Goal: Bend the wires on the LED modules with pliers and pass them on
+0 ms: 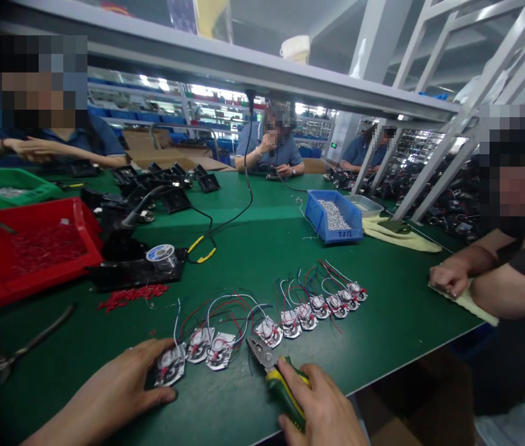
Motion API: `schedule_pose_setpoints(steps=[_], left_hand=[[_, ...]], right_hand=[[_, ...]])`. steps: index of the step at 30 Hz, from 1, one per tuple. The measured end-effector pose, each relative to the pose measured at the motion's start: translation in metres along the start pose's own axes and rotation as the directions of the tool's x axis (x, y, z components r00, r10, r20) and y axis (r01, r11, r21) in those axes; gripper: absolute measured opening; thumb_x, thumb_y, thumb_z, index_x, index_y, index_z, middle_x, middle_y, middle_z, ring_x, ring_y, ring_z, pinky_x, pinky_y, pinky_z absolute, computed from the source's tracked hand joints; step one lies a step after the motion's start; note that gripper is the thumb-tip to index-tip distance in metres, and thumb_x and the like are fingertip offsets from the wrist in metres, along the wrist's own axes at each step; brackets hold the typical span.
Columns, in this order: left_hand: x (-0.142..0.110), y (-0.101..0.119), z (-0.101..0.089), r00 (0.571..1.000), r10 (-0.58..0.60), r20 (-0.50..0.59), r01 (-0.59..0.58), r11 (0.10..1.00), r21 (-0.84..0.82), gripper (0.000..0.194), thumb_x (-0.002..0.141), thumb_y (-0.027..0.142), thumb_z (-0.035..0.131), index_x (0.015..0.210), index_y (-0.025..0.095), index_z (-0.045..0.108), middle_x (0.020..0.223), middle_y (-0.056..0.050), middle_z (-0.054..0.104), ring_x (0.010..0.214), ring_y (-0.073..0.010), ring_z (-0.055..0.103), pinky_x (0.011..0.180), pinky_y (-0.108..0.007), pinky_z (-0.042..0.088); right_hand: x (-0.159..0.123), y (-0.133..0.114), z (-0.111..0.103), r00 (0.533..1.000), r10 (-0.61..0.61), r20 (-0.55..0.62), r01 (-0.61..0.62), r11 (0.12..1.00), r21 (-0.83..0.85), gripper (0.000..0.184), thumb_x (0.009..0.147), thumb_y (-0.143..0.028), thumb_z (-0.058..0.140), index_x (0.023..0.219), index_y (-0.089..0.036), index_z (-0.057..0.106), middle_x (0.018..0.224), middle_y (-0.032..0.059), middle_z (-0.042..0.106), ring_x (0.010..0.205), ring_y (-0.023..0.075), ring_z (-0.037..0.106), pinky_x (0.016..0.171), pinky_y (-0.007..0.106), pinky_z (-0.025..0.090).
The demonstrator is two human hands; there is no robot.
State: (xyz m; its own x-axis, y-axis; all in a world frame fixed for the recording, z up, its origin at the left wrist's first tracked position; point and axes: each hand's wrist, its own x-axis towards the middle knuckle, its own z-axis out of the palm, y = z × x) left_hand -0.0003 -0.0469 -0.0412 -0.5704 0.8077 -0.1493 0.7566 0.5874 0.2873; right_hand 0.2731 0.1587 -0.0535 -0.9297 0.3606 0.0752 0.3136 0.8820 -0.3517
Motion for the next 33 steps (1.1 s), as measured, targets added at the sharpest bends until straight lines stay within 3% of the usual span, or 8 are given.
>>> schedule_pose_setpoints(steps=[4,8,11,14,20,23,29,33], left_hand=[[0.001,-0.006,-0.001,0.999,0.046,0.016,-0.046,0.999,-0.020,0.063,0.066,0.040,0.063,0.122,0.016,0.049,0.120,-0.012,0.053,0.110,-0.0291,0.049,0.095,-0.043,0.037],[-0.003,-0.013,0.004,0.998,0.065,0.023,-0.062,0.994,-0.095,0.063,0.070,0.043,0.060,0.125,0.016,0.046,0.122,-0.012,0.052,0.110,-0.0278,0.049,0.095,-0.042,0.038],[-0.008,-0.018,0.007,0.997,0.073,0.022,-0.070,0.989,-0.134,0.063,0.070,0.042,0.060,0.126,0.019,0.045,0.120,-0.010,0.053,0.105,-0.0270,0.052,0.091,-0.042,0.041],[-0.013,-0.019,0.009,0.997,0.074,-0.016,-0.076,0.987,-0.140,0.058,0.072,0.038,0.059,0.125,0.020,0.045,0.117,-0.010,0.054,0.102,-0.0268,0.053,0.090,-0.043,0.041],[-0.016,-0.018,0.008,0.996,0.060,-0.060,-0.068,0.987,-0.143,0.053,0.075,0.039,0.056,0.124,0.021,0.046,0.116,-0.011,0.055,0.103,-0.0276,0.053,0.091,-0.045,0.041],[-0.017,-0.018,0.008,0.997,0.056,-0.060,-0.064,0.987,-0.145,0.053,0.076,0.040,0.055,0.125,0.021,0.045,0.117,-0.012,0.054,0.103,-0.0285,0.053,0.091,-0.046,0.041],[-0.016,-0.018,0.007,0.998,0.026,-0.052,-0.033,0.990,-0.139,0.052,0.077,0.040,0.053,0.125,0.020,0.045,0.114,-0.012,0.055,0.101,-0.0278,0.054,0.090,-0.046,0.041],[-0.015,-0.019,0.009,0.998,0.018,-0.057,-0.026,0.988,-0.151,0.051,0.077,0.040,0.054,0.124,0.021,0.046,0.112,-0.011,0.055,0.100,-0.0270,0.054,0.088,-0.044,0.043]], right_hand=[[0.007,-0.021,0.003,0.995,0.037,-0.094,-0.044,0.996,-0.075,0.065,0.076,-0.018,0.053,0.137,-0.025,0.030,0.112,0.0134,0.050,0.097,0.0248,0.056,0.079,0.040,0.052],[0.015,-0.038,0.002,0.992,0.114,-0.062,-0.123,0.978,-0.168,0.065,0.076,-0.016,0.052,0.136,-0.027,0.030,0.102,0.0112,0.051,0.086,0.0241,0.057,0.072,0.041,0.053],[0.017,-0.045,-0.003,0.991,0.104,-0.090,-0.120,0.974,-0.195,0.063,0.078,-0.019,0.051,0.136,-0.027,0.029,0.106,0.0120,0.050,0.088,0.0249,0.057,0.072,0.040,0.053],[0.017,-0.049,-0.015,0.981,0.108,-0.160,-0.139,0.970,-0.199,0.061,0.082,-0.023,0.047,0.138,-0.026,0.024,0.111,0.0127,0.048,0.094,0.0241,0.055,0.078,0.040,0.051],[0.028,-0.045,-0.050,0.985,0.097,-0.144,-0.140,0.934,-0.328,0.060,0.082,-0.026,0.048,0.137,-0.032,0.026,0.111,0.0089,0.048,0.096,0.0231,0.054,0.079,0.039,0.050],[0.039,-0.040,-0.067,0.994,0.076,-0.077,-0.101,0.905,-0.412,0.058,0.081,-0.026,0.048,0.135,-0.034,0.030,0.112,0.0078,0.048,0.096,0.0228,0.054,0.078,0.037,0.049],[0.062,-0.043,-0.082,0.978,0.080,0.193,0.047,0.817,-0.575,0.065,0.067,-0.012,0.049,0.128,-0.034,0.042,0.098,0.0077,0.055,0.076,0.0234,0.059,0.064,0.038,0.051],[0.069,-0.053,-0.095,0.983,0.050,0.179,0.066,0.806,-0.588,0.062,0.070,-0.016,0.048,0.129,-0.033,0.040,0.104,0.0093,0.054,0.083,0.0240,0.058,0.069,0.037,0.050]])
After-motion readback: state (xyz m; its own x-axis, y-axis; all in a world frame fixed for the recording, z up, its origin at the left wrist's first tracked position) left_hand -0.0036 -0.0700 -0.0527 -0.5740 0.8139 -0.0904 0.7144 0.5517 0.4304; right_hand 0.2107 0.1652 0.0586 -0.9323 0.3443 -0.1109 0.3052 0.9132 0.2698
